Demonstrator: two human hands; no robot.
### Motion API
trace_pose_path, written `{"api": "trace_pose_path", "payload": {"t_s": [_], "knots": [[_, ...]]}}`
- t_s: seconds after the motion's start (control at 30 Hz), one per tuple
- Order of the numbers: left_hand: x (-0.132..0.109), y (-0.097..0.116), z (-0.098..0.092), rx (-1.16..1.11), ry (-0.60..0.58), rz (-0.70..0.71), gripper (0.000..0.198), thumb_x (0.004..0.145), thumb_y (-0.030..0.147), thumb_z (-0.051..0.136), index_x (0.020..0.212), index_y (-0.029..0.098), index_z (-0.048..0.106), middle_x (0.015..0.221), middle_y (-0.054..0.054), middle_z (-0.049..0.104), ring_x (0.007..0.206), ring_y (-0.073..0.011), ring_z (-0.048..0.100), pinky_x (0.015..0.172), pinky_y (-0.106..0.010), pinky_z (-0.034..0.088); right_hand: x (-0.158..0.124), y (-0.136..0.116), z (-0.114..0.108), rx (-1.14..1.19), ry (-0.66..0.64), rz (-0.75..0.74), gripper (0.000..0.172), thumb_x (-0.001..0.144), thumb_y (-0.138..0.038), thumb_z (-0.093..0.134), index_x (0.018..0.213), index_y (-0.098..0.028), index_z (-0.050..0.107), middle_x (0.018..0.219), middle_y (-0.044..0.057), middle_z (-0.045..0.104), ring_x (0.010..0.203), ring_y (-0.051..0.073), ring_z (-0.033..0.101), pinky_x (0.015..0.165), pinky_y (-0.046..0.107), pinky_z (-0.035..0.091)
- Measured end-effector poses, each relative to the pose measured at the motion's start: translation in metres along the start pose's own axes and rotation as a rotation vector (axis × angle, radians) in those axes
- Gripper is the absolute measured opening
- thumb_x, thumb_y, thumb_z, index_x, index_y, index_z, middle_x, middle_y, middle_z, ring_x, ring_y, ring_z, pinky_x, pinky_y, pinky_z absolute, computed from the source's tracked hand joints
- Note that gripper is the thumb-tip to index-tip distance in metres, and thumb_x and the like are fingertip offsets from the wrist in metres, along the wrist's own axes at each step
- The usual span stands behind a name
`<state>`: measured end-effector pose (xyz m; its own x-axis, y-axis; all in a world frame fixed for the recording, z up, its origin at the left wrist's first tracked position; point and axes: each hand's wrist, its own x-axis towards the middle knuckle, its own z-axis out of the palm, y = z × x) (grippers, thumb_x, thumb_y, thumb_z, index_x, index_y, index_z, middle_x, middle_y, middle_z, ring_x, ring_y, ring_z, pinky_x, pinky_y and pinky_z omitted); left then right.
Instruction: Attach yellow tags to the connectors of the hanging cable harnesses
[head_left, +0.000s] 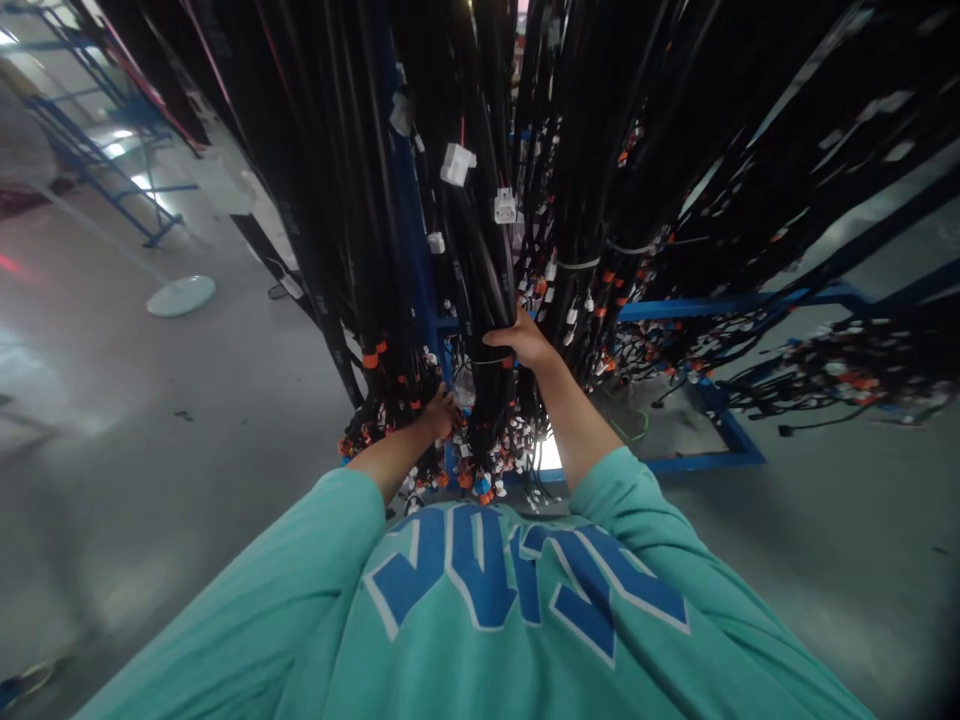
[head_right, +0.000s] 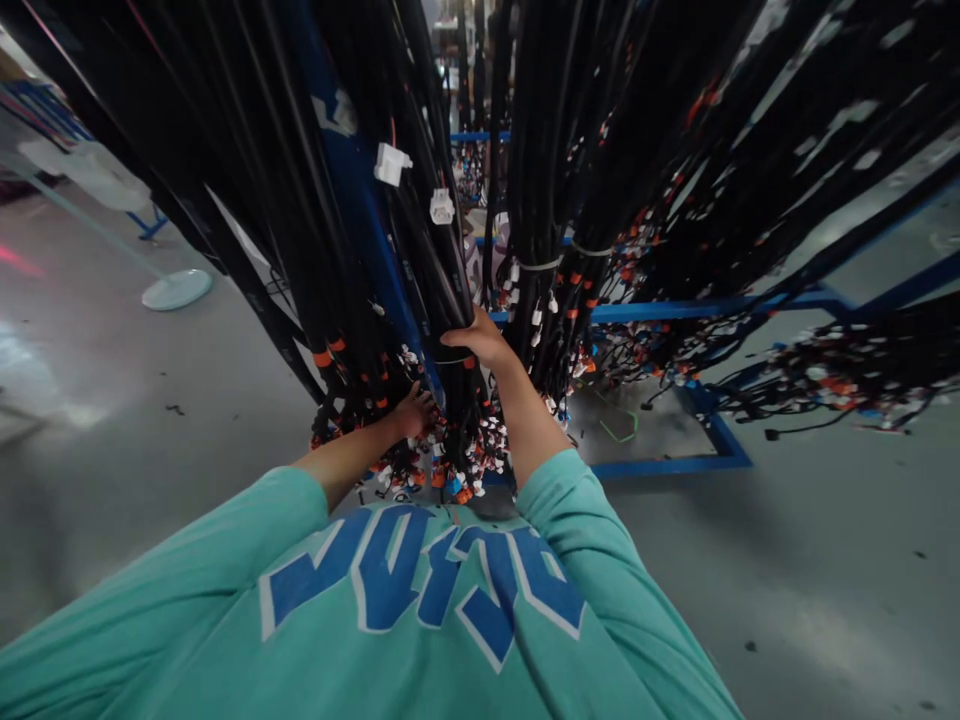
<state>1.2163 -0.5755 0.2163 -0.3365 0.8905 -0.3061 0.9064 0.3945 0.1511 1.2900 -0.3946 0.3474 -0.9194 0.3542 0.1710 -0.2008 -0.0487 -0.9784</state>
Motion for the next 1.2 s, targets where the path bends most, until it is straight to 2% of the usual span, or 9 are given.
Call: {"api": "trace_pose_path", "payload": {"t_s": [0.17,0.3,0.4,0.53,0.7,0.87,1.07,1.13,1.2], "knots": [[-0.004,-0.002,0.002,-0.154,-0.244,0.045,0.006,0.058,0.026,0.068,0.057,0.02,0.067,0.069,-0.004,0.067,0.089,-0.0206,0.055,0.094,-0.034,0.034,0.008,0.009,0.0,-0.008,0.02,-0.023,0.041,0.045,-0.028,0.071,0.081,-0.02,0.053,0.072,-0.003,0.055,0.065,0.014,0.052,0.068,0.032,0.048],[-0.004,-0.01,-0.005,-0.33,-0.409,-0.007,0.02,0.055,0.033,0.073,0.048,0.017,0.063,0.048,0.001,0.057,0.056,-0.0124,0.048,0.065,-0.023,0.038,0.013,0.016,0.001,0.008,0.03,-0.02,0.039,0.044,-0.026,0.072,0.078,-0.02,0.053,0.067,-0.005,0.054,0.06,0.013,0.051,0.064,0.031,0.048],[-0.009,-0.021,-0.012,-0.465,-0.485,-0.088,0.032,0.053,0.046,0.074,0.048,0.016,0.063,0.045,0.002,0.055,0.049,-0.0106,0.043,0.056,-0.023,0.034,0.014,0.018,0.002,-0.001,0.053,-0.029,0.039,0.044,-0.025,0.072,0.078,-0.02,0.053,0.067,-0.005,0.056,0.062,0.014,0.052,0.066,0.032,0.05],[-0.018,-0.036,-0.02,-0.62,-0.403,-0.199,0.045,0.055,0.059,0.069,0.052,0.014,0.064,0.05,0.0,0.059,0.055,-0.0122,0.049,0.063,-0.024,0.036,0.015,0.018,0.002,-0.005,0.059,-0.031,0.039,0.042,-0.025,0.072,0.077,-0.02,0.054,0.066,-0.005,0.057,0.064,0.015,0.053,0.068,0.034,0.05],[-0.024,-0.04,-0.029,-0.785,-0.067,-0.297,0.054,0.063,0.064,0.06,0.066,0.011,0.064,0.06,-0.002,0.06,0.065,-0.0152,0.052,0.068,-0.026,0.037,0.008,0.01,0.005,0.03,0.04,0.007,0.04,0.041,-0.024,0.072,0.078,-0.02,0.057,0.066,-0.005,0.059,0.062,0.014,0.054,0.066,0.032,0.05],[-0.019,-0.008,-0.063,-0.986,0.161,-0.278,0.051,0.078,0.056,0.047,0.091,0.01,0.065,0.085,-0.008,0.067,0.095,-0.0207,0.056,0.082,-0.029,0.04,-0.014,-0.006,0.015,0.144,-0.037,0.058,0.039,0.042,-0.022,0.073,0.079,-0.019,0.06,0.067,-0.004,0.062,0.062,0.015,0.058,0.065,0.03,0.049],[-0.019,0.057,-0.103,-1.209,0.051,-0.209,0.061,0.084,0.059,0.028,0.096,0.013,0.066,0.088,-0.011,0.07,0.082,-0.0222,0.064,0.073,-0.035,0.049,-0.045,-0.03,0.026,0.118,-0.196,0.097,0.041,0.041,-0.035,0.078,0.076,-0.02,0.061,0.067,0.0,0.063,0.069,0.021,0.062,0.065,0.032,0.051],[-0.027,0.07,-0.109,-1.276,0.003,-0.183,0.068,0.084,0.06,0.022,0.094,0.01,0.067,0.088,-0.014,0.07,0.078,-0.0231,0.065,0.07,-0.036,0.051,-0.048,-0.038,0.021,0.029,-0.256,0.093,0.042,0.045,-0.045,0.077,0.074,-0.02,0.061,0.065,0.001,0.062,0.07,0.023,0.062,0.065,0.034,0.052],[-0.035,0.077,-0.113,-1.474,-0.102,-0.113,0.069,0.085,0.056,0.018,0.092,0.008,0.067,0.088,-0.015,0.069,0.077,-0.0222,0.065,0.069,-0.035,0.051,-0.045,-0.047,0.011,-0.074,-0.359,0.064,0.046,0.049,-0.054,0.075,0.077,-0.02,0.063,0.066,0.002,0.063,0.076,0.025,0.063,0.069,0.037,0.052]]}}
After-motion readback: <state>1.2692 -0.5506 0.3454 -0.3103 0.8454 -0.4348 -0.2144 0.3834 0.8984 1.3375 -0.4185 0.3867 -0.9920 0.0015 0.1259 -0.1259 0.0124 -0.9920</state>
